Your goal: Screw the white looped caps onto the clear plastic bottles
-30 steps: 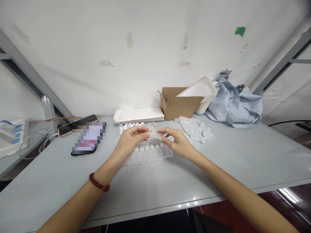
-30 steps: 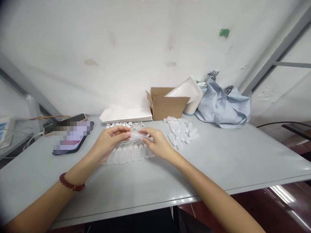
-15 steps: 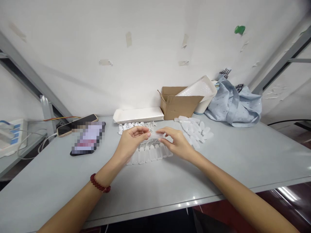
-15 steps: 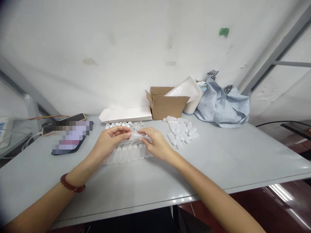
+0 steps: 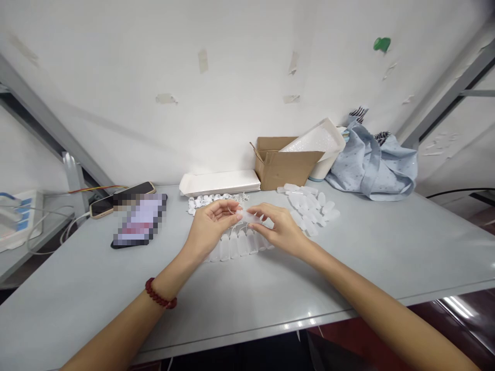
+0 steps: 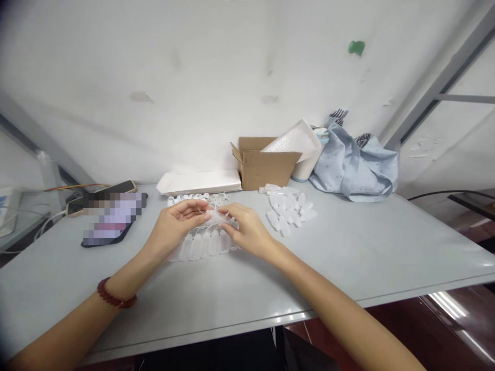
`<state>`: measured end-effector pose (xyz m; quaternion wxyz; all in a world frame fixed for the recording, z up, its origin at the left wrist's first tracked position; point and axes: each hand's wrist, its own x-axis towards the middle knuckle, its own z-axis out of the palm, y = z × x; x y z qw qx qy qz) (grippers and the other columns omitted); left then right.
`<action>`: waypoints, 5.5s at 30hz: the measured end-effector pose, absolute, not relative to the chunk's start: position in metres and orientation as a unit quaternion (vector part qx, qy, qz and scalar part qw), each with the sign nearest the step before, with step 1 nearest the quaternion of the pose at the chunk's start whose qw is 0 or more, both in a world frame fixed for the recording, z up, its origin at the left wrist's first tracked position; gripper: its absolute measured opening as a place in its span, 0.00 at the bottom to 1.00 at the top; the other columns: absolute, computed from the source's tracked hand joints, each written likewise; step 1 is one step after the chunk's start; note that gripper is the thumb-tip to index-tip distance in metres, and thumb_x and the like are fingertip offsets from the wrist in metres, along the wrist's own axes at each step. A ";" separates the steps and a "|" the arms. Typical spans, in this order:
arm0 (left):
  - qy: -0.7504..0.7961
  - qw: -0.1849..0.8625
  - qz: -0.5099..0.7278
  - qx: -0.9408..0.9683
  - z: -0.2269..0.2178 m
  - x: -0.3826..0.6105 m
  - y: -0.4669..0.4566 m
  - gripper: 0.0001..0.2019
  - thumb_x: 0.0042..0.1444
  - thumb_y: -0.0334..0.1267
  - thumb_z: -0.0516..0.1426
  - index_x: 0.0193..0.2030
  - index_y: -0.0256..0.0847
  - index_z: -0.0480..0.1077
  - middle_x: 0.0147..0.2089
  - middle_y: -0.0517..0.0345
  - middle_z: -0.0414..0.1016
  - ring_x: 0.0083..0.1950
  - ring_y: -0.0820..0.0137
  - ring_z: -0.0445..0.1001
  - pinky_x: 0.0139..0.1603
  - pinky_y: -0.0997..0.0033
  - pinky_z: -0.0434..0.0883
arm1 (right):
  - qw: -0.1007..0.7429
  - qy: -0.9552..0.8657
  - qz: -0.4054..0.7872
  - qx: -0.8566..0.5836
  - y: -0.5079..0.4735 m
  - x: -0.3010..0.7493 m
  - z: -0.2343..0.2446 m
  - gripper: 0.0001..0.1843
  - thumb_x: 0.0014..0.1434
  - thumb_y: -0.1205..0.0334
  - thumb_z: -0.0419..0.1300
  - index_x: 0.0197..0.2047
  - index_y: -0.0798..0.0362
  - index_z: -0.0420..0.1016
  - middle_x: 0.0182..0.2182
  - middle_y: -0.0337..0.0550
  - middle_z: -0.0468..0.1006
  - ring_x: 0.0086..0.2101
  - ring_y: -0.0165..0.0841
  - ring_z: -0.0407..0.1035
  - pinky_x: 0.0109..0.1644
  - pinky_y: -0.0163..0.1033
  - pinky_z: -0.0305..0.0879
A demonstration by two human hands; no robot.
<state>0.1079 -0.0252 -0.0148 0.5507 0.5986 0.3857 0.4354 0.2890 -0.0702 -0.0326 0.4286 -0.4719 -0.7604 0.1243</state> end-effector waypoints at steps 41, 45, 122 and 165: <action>0.409 0.605 0.420 0.538 -0.019 0.109 -0.025 0.13 0.42 0.35 0.67 0.36 0.36 0.75 0.31 0.58 0.78 0.33 0.71 0.76 0.42 0.69 0.72 | 0.447 -0.731 0.172 -0.486 -0.074 0.284 -0.032 0.14 0.59 0.61 0.61 0.48 0.54 0.72 0.30 0.41 0.78 0.29 0.30 0.73 0.33 0.34 0.71; 0.410 0.590 0.422 0.554 -0.017 0.109 -0.026 0.13 0.43 0.36 0.67 0.36 0.36 0.74 0.32 0.57 0.78 0.34 0.70 0.76 0.42 0.67 0.73 | 0.456 -0.724 0.190 -0.481 -0.074 0.284 -0.032 0.13 0.59 0.61 0.61 0.48 0.54 0.72 0.31 0.41 0.79 0.30 0.30 0.74 0.35 0.35 0.71; 0.250 0.132 0.201 0.938 -0.016 0.139 -0.028 0.19 0.59 0.41 0.55 0.55 0.36 0.65 0.53 0.45 0.71 0.57 0.56 0.64 0.56 0.53 0.66 | 0.006 -0.681 0.031 -0.731 -0.054 0.358 -0.005 0.16 0.56 0.68 0.57 0.49 0.58 0.74 0.40 0.54 0.79 0.40 0.42 0.73 0.34 0.38 0.59; 0.428 0.114 0.270 0.855 -0.044 0.075 0.032 0.21 0.54 0.28 0.45 0.46 0.35 0.75 0.46 0.47 0.78 0.52 0.56 0.69 0.56 0.53 0.66 | 0.458 -0.610 0.247 -0.597 -0.056 0.331 -0.011 0.08 0.50 0.63 0.62 0.36 0.52 0.72 0.34 0.42 0.73 0.34 0.33 0.69 0.37 0.38 0.67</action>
